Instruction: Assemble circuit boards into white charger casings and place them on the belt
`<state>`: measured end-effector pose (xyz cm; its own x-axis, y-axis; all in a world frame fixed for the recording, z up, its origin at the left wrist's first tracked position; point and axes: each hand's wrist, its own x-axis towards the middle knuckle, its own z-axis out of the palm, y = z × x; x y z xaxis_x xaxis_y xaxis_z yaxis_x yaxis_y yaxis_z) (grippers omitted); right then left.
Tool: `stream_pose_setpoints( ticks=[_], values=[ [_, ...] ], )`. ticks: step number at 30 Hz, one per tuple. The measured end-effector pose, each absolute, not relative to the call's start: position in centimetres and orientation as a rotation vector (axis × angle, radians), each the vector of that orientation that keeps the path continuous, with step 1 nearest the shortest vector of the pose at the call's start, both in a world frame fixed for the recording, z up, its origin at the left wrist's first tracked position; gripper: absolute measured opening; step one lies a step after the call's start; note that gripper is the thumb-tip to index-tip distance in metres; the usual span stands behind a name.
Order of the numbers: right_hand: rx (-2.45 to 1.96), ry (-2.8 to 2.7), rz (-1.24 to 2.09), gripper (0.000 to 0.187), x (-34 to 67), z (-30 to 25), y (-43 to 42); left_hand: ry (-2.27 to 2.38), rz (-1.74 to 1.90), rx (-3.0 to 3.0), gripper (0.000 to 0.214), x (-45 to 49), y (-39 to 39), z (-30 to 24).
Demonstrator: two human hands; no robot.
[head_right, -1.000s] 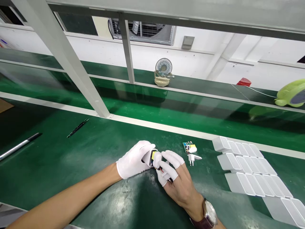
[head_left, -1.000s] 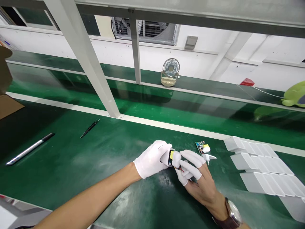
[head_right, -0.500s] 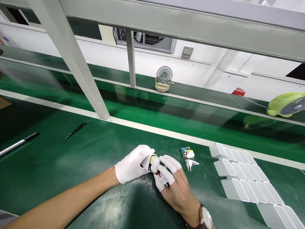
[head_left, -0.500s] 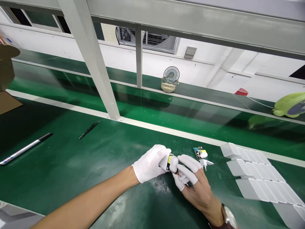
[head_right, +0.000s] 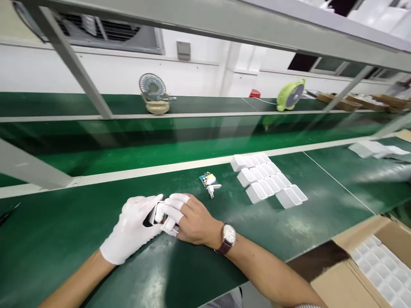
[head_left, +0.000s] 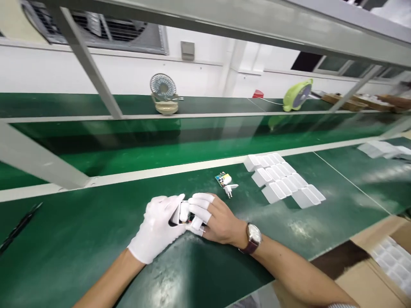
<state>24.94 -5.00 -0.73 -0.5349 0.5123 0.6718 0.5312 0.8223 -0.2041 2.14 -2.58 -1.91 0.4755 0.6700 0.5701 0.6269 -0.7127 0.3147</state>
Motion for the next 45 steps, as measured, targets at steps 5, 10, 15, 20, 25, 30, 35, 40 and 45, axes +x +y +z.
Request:
stream_pose_setpoints(
  ticks=[5,10,15,20,25,30,35,40,45],
  values=[
    [-0.759,-2.237,-0.053,0.050,25.3,-0.8,-4.4,1.197,0.720,2.411,0.054,2.3,-2.5,-1.3],
    [-0.780,-2.246,-0.071,0.046,25.5,-0.8,-4.1,1.294,0.580,2.119,0.043,2.3,-2.4,-0.2],
    [-0.845,-2.281,-0.033,0.041,25.8,-1.3,-3.9,1.447,0.451,2.018,0.045,2.2,-2.1,0.5],
    [-0.841,-2.270,0.039,0.036,26.0,-1.7,-4.3,1.433,0.673,1.933,0.066,2.1,-2.6,0.9],
    [-0.840,-2.328,0.150,0.039,25.9,-2.4,-5.0,1.463,0.845,1.833,0.065,2.3,-3.4,1.2],
    [-0.800,-2.311,0.207,0.052,25.9,-2.9,-5.5,1.409,0.859,1.698,0.056,2.4,-3.6,0.9],
    [-0.800,-2.317,0.243,0.046,25.8,-2.8,-5.7,1.215,0.854,1.559,0.057,2.0,-3.4,-0.3],
    [-0.814,-2.299,0.333,0.038,25.5,-2.9,-5.8,1.149,0.777,1.439,0.061,1.7,-3.2,-0.6],
    [-0.793,-2.255,0.363,0.033,25.2,-3.0,-5.9,1.090,0.744,1.367,0.061,1.8,-3.3,0.0]
  ],
)
